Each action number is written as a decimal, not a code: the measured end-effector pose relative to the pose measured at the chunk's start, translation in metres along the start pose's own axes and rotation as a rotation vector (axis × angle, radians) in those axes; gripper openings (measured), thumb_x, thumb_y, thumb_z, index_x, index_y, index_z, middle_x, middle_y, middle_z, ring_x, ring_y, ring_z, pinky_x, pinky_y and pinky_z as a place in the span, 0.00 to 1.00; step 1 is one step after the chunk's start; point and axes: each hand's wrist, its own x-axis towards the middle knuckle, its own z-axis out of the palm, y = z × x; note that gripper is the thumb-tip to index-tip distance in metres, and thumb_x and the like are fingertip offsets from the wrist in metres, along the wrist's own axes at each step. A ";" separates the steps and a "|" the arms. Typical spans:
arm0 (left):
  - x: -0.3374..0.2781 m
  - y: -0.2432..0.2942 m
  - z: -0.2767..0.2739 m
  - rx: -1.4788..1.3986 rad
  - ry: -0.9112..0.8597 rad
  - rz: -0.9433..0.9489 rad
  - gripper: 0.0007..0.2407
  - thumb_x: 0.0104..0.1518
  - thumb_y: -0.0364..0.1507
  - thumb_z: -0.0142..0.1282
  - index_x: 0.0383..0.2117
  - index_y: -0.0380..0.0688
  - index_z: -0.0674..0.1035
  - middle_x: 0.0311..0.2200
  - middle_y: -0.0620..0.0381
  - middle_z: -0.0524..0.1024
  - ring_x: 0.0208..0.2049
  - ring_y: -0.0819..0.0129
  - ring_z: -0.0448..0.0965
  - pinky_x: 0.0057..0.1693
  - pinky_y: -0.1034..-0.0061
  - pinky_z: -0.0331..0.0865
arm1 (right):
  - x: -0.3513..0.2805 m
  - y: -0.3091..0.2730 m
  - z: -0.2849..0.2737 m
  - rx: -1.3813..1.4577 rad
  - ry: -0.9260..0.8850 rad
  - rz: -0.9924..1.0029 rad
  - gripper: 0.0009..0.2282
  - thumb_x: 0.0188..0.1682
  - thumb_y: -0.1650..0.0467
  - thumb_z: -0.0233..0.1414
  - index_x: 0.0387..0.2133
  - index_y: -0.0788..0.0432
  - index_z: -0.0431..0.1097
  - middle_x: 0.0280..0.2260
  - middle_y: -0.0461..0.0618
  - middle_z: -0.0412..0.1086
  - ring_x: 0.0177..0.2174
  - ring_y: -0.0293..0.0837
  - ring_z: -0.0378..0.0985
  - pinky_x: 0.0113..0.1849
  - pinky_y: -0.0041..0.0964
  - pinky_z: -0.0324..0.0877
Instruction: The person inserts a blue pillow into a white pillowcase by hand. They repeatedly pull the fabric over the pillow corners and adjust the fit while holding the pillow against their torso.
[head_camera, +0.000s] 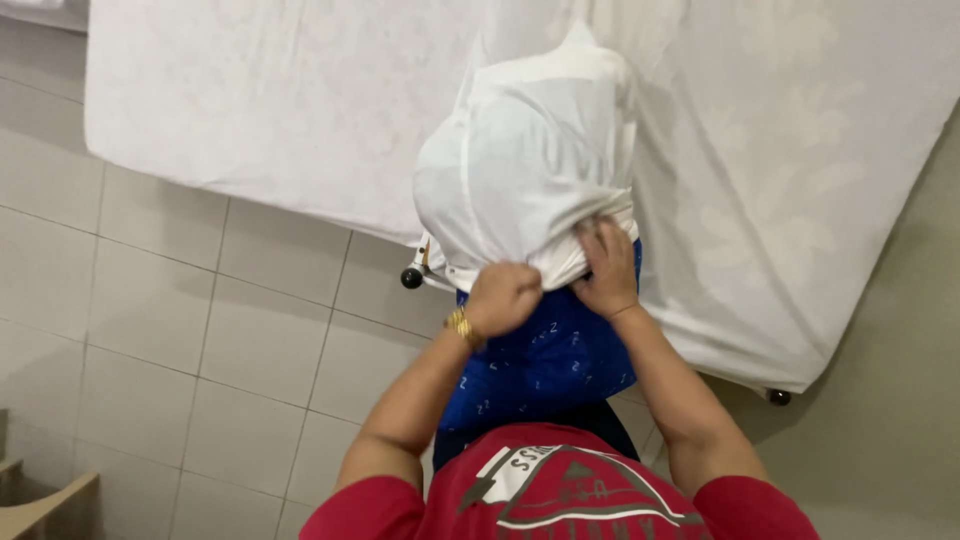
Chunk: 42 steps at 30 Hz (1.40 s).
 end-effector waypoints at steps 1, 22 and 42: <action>-0.001 0.008 -0.011 0.007 0.000 0.002 0.08 0.52 0.32 0.50 0.22 0.44 0.78 0.24 0.47 0.78 0.30 0.46 0.78 0.40 0.54 0.70 | 0.006 0.002 -0.001 0.003 0.006 -0.001 0.35 0.30 0.66 0.61 0.55 0.67 0.66 0.55 0.71 0.63 0.55 0.70 0.62 0.54 0.60 0.59; -0.021 0.123 -0.008 0.016 -0.011 0.384 0.03 0.47 0.31 0.57 0.23 0.48 0.78 0.24 0.57 0.76 0.30 0.52 0.77 0.41 0.56 0.65 | 0.123 -0.049 -0.116 0.191 0.148 -0.271 0.19 0.48 0.65 0.62 0.46 0.67 0.70 0.43 0.60 0.70 0.42 0.57 0.72 0.46 0.47 0.69; -0.014 0.099 0.027 0.059 -0.231 0.310 0.07 0.55 0.33 0.55 0.29 0.43 0.79 0.31 0.47 0.80 0.37 0.49 0.80 0.47 0.57 0.72 | 0.134 0.050 -0.121 0.578 0.192 0.106 0.04 0.57 0.73 0.59 0.38 0.63 0.72 0.32 0.43 0.69 0.33 0.37 0.69 0.37 0.33 0.69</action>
